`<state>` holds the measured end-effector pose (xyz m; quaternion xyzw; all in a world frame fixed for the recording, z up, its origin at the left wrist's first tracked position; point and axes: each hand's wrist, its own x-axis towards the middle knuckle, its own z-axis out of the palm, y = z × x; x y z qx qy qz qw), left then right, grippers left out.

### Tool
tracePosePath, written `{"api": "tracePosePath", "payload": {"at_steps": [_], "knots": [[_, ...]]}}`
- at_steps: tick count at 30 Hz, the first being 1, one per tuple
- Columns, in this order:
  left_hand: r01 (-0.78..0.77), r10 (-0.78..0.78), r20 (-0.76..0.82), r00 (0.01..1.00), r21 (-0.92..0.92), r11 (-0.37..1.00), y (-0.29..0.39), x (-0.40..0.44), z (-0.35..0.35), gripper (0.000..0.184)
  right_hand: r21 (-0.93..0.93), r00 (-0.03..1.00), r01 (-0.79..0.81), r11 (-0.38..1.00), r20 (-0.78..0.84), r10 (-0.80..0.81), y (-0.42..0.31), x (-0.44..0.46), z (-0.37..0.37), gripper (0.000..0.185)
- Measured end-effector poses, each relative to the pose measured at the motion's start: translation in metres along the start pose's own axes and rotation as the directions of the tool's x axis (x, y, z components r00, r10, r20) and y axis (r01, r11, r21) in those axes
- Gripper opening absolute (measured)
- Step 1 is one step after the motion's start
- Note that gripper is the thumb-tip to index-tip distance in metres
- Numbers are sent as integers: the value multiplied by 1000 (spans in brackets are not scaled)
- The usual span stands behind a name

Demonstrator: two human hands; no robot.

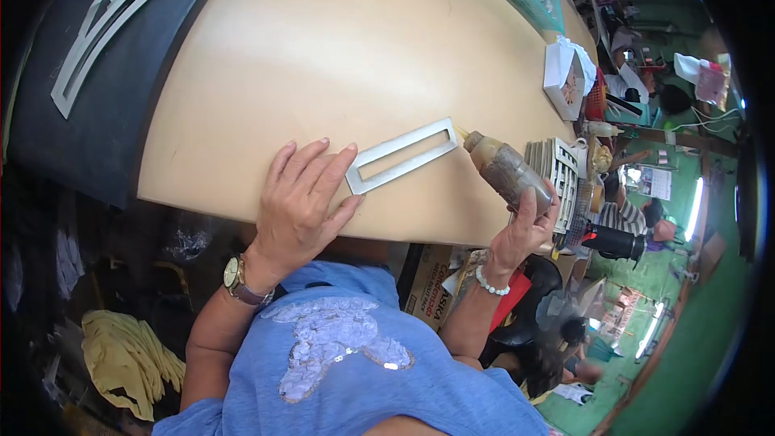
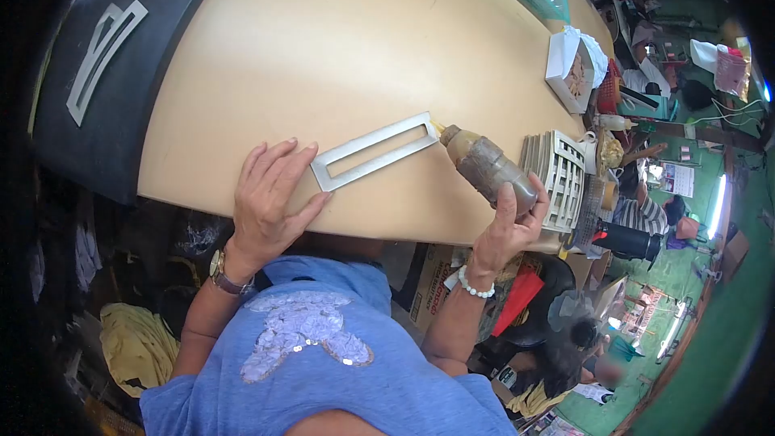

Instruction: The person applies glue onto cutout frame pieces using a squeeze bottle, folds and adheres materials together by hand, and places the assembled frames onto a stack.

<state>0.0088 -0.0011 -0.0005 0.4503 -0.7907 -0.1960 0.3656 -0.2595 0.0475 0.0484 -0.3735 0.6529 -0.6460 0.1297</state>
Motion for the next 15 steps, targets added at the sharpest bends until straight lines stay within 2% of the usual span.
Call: {"api": "tracePosePath", "payload": {"at_steps": [4,15], "knots": [[-4,3,3,1000,7,1000,0,0,0,57,-62,1000,2,998,19,-1,6,3,-1,42],[8,-8,13,1000,16,1000,1,1,0,58,-50,1000,-9,999,-2,9,10,7,4,39]]}}
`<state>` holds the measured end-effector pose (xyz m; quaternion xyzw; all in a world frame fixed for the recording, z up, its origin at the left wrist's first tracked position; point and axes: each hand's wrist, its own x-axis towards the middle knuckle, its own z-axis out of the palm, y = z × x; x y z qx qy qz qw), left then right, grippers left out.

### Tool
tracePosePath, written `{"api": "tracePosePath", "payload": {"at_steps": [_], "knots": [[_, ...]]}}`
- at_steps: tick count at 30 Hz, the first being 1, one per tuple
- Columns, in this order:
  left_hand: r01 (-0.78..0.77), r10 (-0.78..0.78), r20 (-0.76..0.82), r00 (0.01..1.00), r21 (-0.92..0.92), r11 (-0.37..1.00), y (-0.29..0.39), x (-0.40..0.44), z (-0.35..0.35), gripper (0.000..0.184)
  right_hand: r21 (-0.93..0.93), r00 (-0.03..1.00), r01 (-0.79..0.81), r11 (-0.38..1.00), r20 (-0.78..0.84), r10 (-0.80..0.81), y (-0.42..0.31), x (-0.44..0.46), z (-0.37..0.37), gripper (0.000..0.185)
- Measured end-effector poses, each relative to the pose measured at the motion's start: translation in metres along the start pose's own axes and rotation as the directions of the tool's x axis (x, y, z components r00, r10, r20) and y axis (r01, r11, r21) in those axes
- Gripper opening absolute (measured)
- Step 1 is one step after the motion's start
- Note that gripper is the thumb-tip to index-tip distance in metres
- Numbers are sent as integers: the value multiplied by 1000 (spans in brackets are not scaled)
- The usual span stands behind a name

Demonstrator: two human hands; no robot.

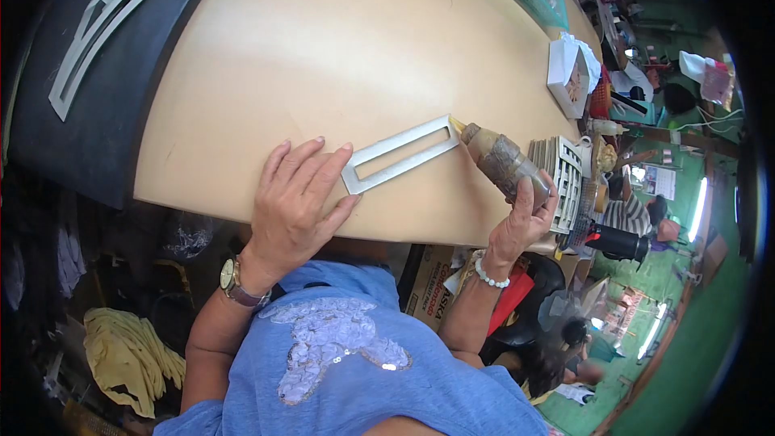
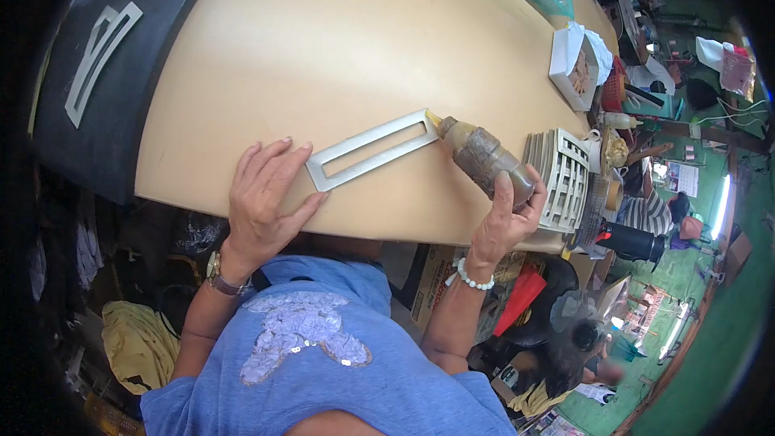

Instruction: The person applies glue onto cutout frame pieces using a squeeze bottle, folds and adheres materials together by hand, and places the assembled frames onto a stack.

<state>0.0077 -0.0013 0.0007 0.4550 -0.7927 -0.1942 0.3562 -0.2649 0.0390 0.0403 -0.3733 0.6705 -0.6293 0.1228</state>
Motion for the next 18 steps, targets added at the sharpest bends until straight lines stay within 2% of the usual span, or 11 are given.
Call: {"api": "tracePosePath", "payload": {"at_steps": [10,18], "knots": [[2,-2,7,1000,-2,1000,0,0,-2,57,-24,997,65,998,52,-63,2,-5,1,38],[1,-1,-7,1000,-11,1000,0,1,-1,58,17,991,-10,1000,137,8,-15,-40,15,42]]}}
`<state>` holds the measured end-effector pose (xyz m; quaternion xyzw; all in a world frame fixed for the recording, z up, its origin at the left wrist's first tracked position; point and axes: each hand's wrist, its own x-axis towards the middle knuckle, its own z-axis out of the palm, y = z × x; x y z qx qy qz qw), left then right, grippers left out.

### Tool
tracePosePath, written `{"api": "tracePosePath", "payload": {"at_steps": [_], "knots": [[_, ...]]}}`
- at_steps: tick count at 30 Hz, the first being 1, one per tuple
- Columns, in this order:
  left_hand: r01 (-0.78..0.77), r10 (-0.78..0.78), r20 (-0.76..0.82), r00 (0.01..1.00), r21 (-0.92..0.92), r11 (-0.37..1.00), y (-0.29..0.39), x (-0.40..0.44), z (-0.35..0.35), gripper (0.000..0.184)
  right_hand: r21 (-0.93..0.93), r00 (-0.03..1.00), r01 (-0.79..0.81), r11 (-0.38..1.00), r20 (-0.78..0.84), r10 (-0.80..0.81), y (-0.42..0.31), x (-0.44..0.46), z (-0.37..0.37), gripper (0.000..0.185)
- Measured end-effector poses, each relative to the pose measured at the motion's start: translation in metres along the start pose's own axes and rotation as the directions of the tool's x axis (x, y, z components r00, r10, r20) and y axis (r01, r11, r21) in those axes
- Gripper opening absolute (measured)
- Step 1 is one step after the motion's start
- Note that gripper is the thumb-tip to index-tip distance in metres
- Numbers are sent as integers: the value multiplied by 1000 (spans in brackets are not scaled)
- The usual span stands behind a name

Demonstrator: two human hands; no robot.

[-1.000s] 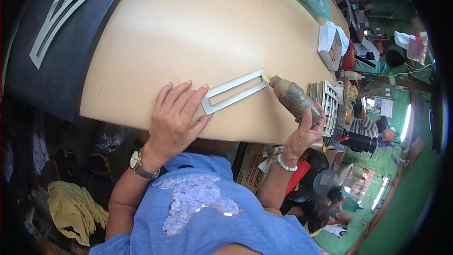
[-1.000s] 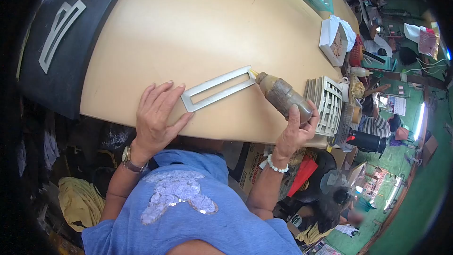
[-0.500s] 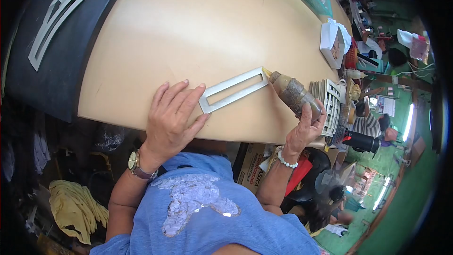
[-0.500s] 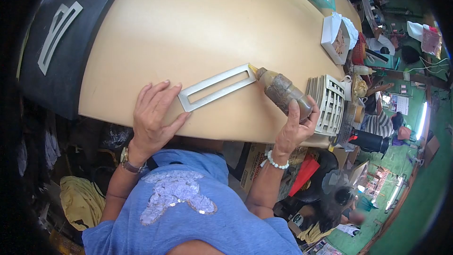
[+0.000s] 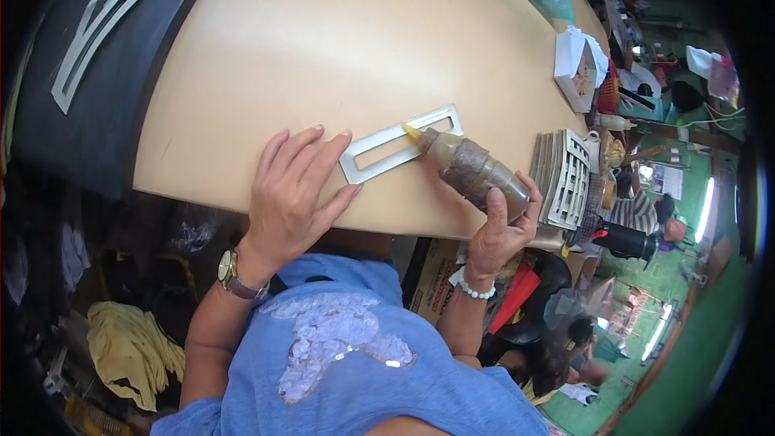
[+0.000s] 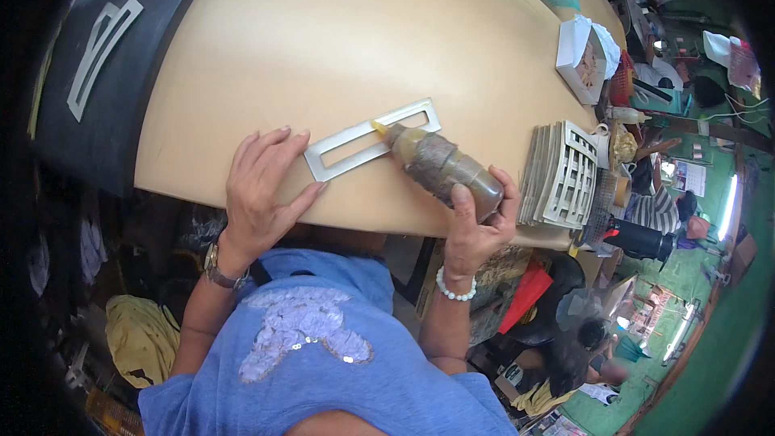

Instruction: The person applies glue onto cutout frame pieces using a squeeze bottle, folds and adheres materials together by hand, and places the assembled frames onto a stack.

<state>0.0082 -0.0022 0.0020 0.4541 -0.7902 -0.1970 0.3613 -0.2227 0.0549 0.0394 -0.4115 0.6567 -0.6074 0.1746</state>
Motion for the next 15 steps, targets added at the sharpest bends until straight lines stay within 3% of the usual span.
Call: {"api": "tracePosePath", "payload": {"at_steps": [6,13,15], "knots": [[-1,1,-17,1000,-23,1000,0,1,1,64,6,997,21,1000,75,-22,-6,-29,11,50],[1,-3,-37,999,-72,997,0,1,2,77,122,976,-157,980,174,135,-11,-36,11,52],[-8,6,-39,999,-59,998,-1,1,2,78,293,957,-263,919,202,210,-6,-28,0,49]]}}
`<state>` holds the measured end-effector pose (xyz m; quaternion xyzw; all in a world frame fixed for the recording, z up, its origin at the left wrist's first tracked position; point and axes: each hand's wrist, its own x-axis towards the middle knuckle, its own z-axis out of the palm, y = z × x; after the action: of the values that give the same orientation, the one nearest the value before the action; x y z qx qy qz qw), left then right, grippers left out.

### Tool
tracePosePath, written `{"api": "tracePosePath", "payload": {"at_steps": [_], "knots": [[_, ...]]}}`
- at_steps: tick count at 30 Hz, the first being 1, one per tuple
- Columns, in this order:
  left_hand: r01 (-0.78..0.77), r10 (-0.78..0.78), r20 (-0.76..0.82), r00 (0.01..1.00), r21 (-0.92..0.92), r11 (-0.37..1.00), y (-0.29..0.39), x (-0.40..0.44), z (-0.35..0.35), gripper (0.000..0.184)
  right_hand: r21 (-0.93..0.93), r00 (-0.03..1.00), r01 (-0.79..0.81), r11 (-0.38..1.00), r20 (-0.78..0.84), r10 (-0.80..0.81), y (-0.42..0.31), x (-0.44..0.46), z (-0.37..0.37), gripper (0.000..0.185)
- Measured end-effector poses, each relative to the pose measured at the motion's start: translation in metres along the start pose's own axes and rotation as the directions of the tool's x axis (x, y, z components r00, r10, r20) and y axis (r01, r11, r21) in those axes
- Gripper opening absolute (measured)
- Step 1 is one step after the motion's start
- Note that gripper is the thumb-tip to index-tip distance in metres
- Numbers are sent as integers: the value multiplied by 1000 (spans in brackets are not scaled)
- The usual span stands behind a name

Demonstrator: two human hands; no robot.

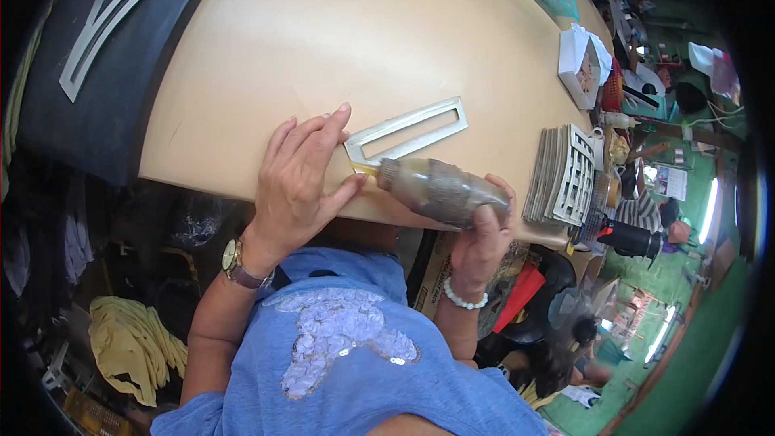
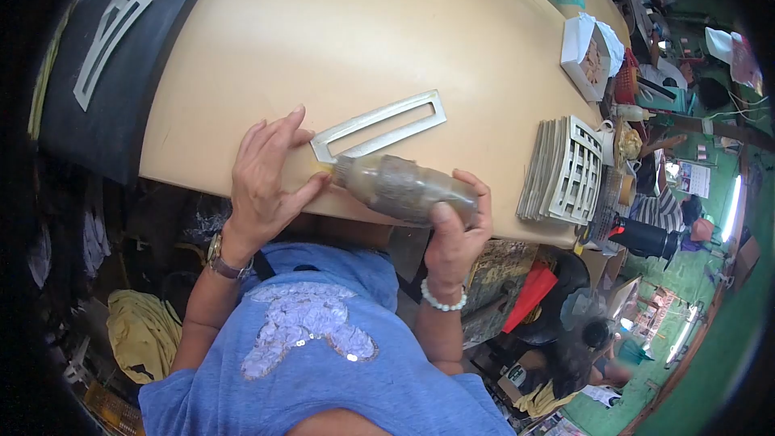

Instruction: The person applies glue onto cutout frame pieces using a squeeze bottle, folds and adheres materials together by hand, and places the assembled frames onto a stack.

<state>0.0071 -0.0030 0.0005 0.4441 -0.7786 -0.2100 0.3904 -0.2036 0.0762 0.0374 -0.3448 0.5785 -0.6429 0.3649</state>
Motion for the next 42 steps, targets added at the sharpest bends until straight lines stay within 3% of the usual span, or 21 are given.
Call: {"api": "tracePosePath", "payload": {"at_steps": [1,4,8,15,21,35,38,42], "knots": [[-6,6,-1,1000,4,1000,0,0,0,78,96,999,-39,995,7,38,-1,4,-8,48],[0,0,5,1000,18,1000,1,0,0,76,110,982,51,993,-185,-30,-3,15,-29,45],[-3,3,3,1000,29,1000,1,0,1,74,-104,931,166,981,-311,-191,-1,27,-60,37],[-5,5,3,1000,43,999,1,-1,1,72,-241,910,198,950,-316,-269,5,36,-66,35],[1,-1,11,1000,38,999,1,-1,1,68,-251,911,226,941,-287,-295,12,34,-61,36],[-27,28,-22,999,22,999,1,0,1,48,-195,986,125,973,-85,-143,16,-24,-10,45],[-39,40,-30,999,22,999,0,-2,2,46,-128,995,62,990,-68,-71,14,-25,-7,45],[-41,42,-34,999,35,999,0,-2,2,48,186,997,-76,980,-16,80,11,-6,-27,42]]}}
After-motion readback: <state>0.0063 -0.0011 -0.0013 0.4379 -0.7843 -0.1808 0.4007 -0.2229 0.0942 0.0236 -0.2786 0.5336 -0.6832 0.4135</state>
